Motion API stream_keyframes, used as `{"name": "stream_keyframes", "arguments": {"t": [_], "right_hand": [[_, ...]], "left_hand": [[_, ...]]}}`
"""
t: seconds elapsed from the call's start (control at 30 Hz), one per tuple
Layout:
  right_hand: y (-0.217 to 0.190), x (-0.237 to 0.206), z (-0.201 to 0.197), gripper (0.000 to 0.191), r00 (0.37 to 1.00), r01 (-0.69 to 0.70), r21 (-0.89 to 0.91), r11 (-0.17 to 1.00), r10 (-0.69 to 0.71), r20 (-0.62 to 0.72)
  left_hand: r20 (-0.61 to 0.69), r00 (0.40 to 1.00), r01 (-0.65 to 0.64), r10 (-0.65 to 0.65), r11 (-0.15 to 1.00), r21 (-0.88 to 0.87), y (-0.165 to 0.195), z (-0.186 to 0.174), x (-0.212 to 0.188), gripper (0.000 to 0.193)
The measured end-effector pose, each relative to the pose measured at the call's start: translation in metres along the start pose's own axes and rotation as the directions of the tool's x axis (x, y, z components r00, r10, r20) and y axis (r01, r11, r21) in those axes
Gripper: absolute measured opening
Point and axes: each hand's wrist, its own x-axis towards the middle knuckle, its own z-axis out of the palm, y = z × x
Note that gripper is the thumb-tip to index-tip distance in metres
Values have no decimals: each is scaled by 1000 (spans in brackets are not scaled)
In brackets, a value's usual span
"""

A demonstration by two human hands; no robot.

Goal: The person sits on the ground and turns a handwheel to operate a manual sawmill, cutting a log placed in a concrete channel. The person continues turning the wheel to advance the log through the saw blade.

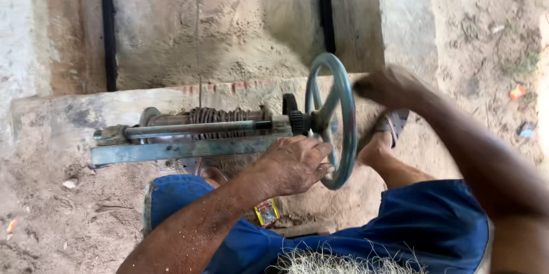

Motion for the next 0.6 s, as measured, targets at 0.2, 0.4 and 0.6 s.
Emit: {"name": "stream_keyframes", "arguments": {"t": [0.2,0.4,0.6], "right_hand": [[10,-31,149,33,649,-33,567,823,-414,639],[-4,98,219,37,999,-17,142,990,13,33],[12,105,73,33,950,47,-28,998,-54,-308]], "left_hand": [[396,917,71,-53,997,-30,12,14,-3,32],[281,957,71,-68,997,-2,3,24,7,30],[301,938,169,-169,985,25,-4,17,11,32]]}}
